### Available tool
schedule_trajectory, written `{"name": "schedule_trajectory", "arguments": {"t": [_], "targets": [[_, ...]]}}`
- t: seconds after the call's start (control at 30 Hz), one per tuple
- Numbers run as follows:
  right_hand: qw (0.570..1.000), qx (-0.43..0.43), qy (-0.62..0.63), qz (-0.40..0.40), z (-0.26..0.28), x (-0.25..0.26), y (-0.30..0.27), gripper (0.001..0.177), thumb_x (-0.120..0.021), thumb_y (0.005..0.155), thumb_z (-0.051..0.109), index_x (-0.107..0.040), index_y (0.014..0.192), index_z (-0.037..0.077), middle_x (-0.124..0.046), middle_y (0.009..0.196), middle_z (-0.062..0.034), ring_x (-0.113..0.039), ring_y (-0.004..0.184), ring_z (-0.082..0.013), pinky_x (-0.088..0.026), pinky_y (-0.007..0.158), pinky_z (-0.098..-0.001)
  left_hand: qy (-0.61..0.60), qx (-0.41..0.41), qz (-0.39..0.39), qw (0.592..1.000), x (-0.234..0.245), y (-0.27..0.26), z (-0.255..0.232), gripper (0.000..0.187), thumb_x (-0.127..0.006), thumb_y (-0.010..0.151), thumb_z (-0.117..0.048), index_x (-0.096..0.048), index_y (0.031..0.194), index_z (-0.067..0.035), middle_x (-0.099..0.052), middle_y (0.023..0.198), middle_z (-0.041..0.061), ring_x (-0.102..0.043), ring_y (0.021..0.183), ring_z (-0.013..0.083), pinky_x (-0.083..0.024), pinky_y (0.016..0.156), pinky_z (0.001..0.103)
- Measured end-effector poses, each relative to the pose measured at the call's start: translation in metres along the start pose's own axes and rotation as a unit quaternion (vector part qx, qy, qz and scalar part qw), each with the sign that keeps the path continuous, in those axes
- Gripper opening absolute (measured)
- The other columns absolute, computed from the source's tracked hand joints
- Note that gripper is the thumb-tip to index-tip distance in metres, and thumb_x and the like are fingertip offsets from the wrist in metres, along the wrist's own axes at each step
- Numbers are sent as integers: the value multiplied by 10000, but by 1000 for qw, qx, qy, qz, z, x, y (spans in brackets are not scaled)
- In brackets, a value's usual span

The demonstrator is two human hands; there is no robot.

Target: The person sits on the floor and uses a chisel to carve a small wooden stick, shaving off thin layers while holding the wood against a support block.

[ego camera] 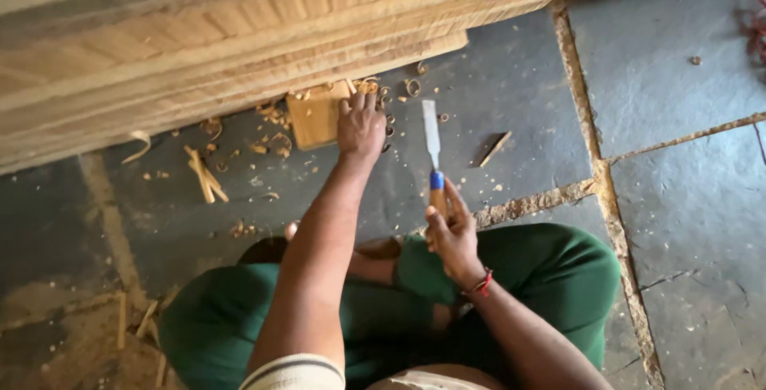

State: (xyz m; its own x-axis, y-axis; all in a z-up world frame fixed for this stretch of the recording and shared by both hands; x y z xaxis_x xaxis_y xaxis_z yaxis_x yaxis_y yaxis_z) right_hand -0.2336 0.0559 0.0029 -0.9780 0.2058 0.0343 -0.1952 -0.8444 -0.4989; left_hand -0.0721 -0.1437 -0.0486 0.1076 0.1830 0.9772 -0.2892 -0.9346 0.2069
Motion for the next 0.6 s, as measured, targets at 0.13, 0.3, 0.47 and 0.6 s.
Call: {"name": "schedule_trajectory", "arguments": {"t": [0.13, 0.3, 0.47, 0.6], "targets": [[999, 30, 41, -9, -3, 3, 4, 710, -681, 940, 123, -368, 1577, 90, -603, 793, 12, -524, 514, -58, -437, 426, -223, -93, 28, 51, 994, 3, 1, -9, 101, -664, 878, -197, -756, 879, -156, -715, 1028, 15, -647, 1028, 248, -496, 828, 454], [992, 109, 29, -55, -2, 10, 7, 517, -727, 948, 41, -500, 1412, 6, -601, 914, 1, -569, 689, -37, -484, 550, -209, -557, 174, 86, 808, 50, -45, -14, 105, -724, 962, -191, -729, 995, -92, -773, 876, 10, -709, 750, 143, -552, 643, 296], [986, 131, 88, 50, 12, 9, -17, 493, -700, 937, -14, -525, 1397, 16, -586, 1003, -10, -516, 741, -72, -437, 598, -231, -777, 339, 127, 515, 88, -123, -16, 114, -729, 964, -142, -717, 1050, -67, -749, 879, 35, -677, 721, 101, -552, 609, 228], [975, 180, 55, 119, 15, 5, -38, 542, -664, 892, -22, -474, 1398, 27, -633, 1228, 21, -606, 943, -58, -536, 773, -222, -785, 409, 123, 449, 96, -162, -34, 139, -707, 939, -136, -691, 1066, -83, -751, 914, 3, -708, 767, 85, -553, 618, 220]]}}
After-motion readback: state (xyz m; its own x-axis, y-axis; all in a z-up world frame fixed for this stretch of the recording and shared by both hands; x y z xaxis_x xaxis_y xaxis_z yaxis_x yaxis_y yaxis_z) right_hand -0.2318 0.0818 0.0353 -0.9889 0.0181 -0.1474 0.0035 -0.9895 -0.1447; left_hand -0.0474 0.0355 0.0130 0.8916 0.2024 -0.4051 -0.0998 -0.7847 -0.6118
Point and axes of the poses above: each hand's wrist, its own y-axis towards the middle knuckle, its own x-axis out of the back of the hand, z = x × y, the point moved 3 cm from there along y, towards the middle knuckle
